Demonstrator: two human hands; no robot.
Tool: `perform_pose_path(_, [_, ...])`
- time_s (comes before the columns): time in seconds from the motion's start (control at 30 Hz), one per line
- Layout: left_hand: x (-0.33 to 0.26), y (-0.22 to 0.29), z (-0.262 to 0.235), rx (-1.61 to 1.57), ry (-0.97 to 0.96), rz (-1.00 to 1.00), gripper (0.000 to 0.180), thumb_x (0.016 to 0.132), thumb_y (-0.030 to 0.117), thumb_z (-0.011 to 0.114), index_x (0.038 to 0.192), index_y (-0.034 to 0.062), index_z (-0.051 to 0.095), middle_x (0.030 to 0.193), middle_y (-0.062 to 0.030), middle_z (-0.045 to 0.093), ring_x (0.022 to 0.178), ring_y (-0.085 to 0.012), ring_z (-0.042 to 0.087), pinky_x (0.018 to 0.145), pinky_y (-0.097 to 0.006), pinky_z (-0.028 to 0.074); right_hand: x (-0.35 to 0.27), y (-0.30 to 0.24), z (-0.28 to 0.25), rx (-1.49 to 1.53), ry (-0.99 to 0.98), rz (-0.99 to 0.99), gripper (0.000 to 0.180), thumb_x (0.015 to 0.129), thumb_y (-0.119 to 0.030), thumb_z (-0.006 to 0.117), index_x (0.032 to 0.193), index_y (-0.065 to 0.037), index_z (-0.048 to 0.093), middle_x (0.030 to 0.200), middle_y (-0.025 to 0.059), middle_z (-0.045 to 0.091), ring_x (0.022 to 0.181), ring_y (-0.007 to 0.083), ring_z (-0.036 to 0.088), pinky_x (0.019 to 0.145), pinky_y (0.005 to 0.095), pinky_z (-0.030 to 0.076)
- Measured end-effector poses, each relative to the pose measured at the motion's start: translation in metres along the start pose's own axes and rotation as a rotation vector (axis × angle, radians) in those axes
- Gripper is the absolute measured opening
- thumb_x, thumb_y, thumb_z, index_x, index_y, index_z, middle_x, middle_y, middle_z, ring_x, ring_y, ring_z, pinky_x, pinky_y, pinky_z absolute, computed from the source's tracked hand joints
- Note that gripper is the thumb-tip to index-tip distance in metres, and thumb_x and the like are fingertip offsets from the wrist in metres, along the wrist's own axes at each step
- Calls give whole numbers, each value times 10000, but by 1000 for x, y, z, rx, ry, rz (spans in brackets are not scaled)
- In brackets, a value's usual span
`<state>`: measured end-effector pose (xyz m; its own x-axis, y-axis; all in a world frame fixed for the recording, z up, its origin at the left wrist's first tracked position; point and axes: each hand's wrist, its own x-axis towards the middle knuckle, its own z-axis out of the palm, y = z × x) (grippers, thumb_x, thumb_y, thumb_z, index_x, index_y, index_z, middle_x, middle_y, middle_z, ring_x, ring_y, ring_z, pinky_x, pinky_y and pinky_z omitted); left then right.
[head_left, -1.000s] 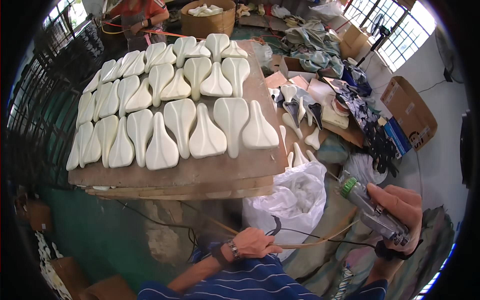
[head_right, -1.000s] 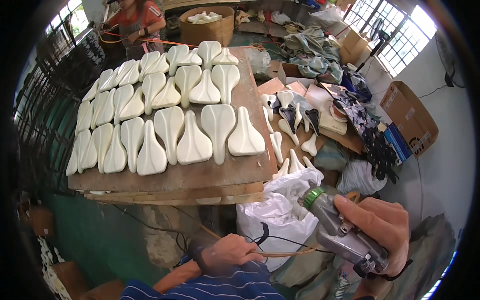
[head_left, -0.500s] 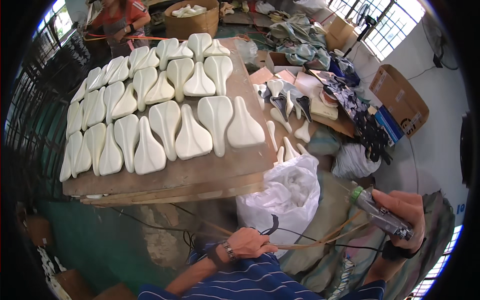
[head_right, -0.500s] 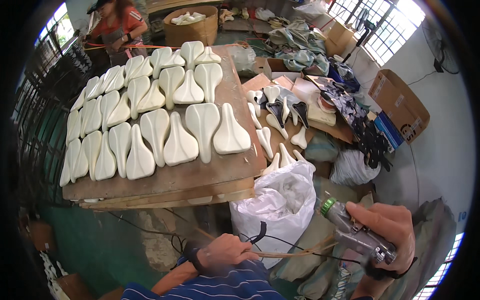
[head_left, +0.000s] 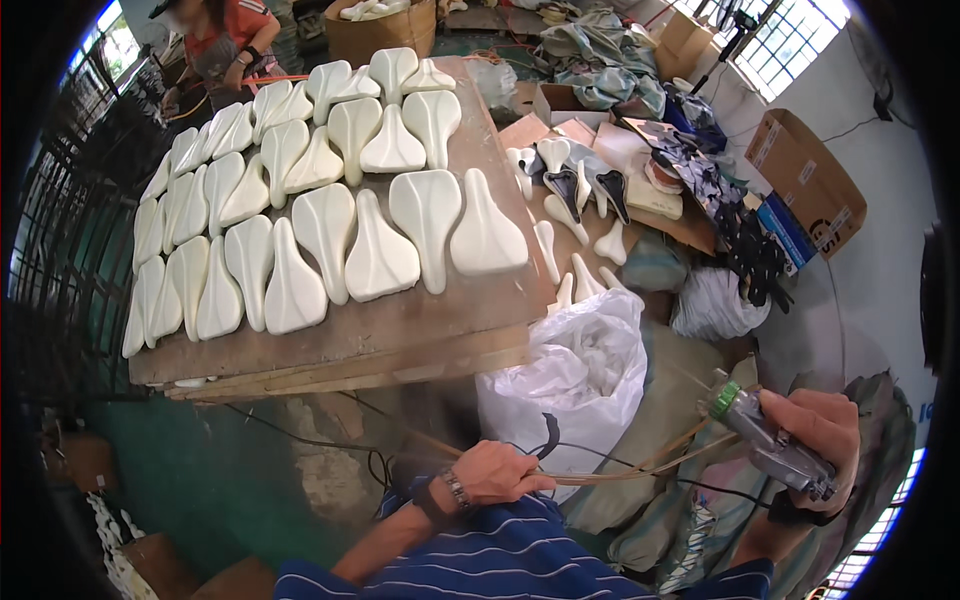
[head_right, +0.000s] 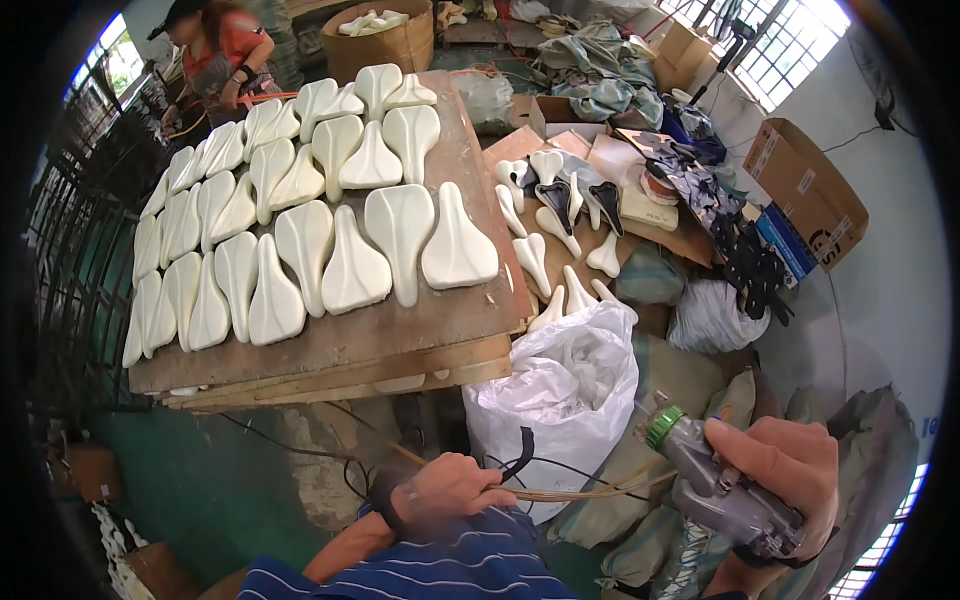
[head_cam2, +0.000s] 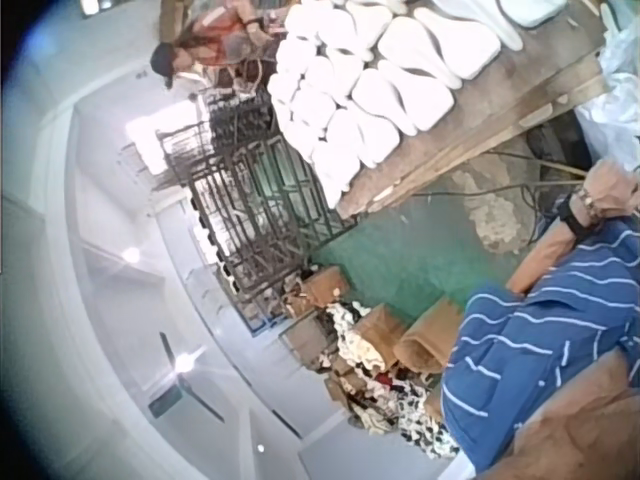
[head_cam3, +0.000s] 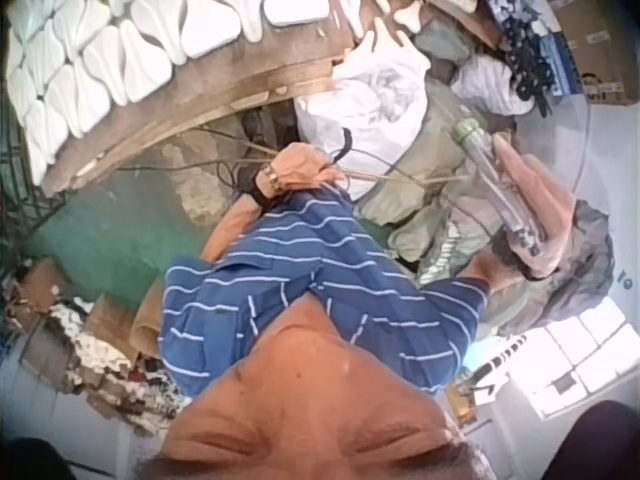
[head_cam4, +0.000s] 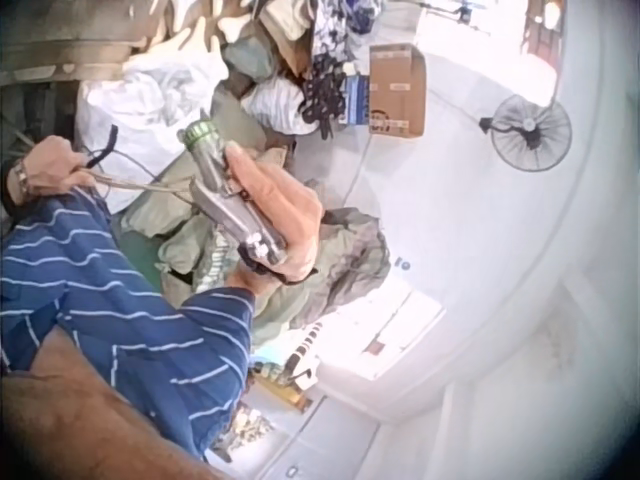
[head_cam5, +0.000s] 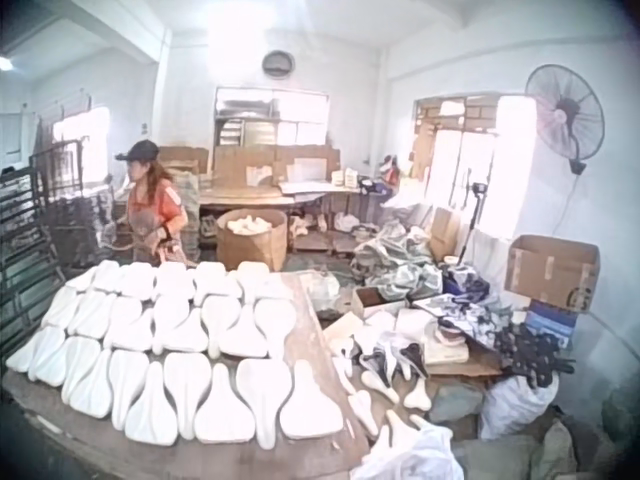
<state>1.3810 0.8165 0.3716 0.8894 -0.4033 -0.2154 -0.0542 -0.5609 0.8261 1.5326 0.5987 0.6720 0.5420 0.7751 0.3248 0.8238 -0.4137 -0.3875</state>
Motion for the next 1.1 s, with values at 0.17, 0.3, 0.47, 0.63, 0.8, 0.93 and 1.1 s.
perform_pose_path(0.17, [-1, 2, -5, -26, -19, -44, 552, 977, 585, 545, 821, 75, 686, 676, -202, 647, 683, -409, 656, 644, -496, 513, -16, 10, -1, 64, -94, -20, 539, 767, -383, 708, 1068, 63, 738, 627, 96, 614, 497, 202, 591, 473, 290, 406])
perform_pose_path(0.3, [-5, 4, -6, 3, -4, -56, 524, 997, 532, 549, 798, 58, 648, 654, -189, 621, 671, -397, 635, 623, -487, 483, -25, 6, 4, 5, 30, 34, 439, 727, -289, 730, 1011, 45, 756, 599, 51, 612, 499, 148, 604, 459, 256, 425])
perform_pose_path(0.47, [-2, 4, -7, 12, -38, -67, 486, 985, 514, 575, 809, 67, 650, 645, -184, 622, 656, -392, 638, 610, -486, 485, -45, 27, -13, 75, -88, 78, 535, 708, -264, 758, 1127, 67, 728, 661, 115, 647, 551, 225, 643, 517, 310, 461])
perform_pose_path(0.63, [-13, -17, 6, 127, 14, -113, 431, 938, 509, 649, 833, 91, 663, 636, -174, 629, 621, -395, 648, 581, -465, 503, -63, 101, 29, 270, -232, 438, 481, 794, -131, 766, 1243, 23, 686, 926, 162, 707, 807, 274, 681, 733, 317, 499])
perform_pose_path(0.8, [-53, -21, -8, 97, 167, -309, 354, 874, 432, 734, 775, 97, 682, 592, -122, 631, 592, -339, 663, 567, -419, 514, -134, 255, 197, 669, -215, 962, 250, 802, -203, 849, 901, -17, 714, 744, 9, 659, 624, 84, 578, 546, 271, 443])
perform_pose_path(0.93, [-87, -26, -13, 166, 219, -434, 302, 868, 385, 734, 767, 103, 697, 592, -107, 635, 595, -315, 662, 576, -407, 510, -250, 379, 404, 908, -45, 1199, 234, 740, -165, 861, 778, 14, 715, 675, 73, 679, 564, 164, 621, 543, 334, 495])
perform_pose_path(1.1, [-80, -87, -23, 291, 178, -553, 433, 941, 522, 618, 802, 125, 722, 660, -132, 669, 685, -357, 675, 643, -464, 520, -366, 387, 563, 22, -125, 867, 374, 803, -354, 751, 901, 7, 755, 887, 197, 756, 797, 370, 720, 825, 466, 566])
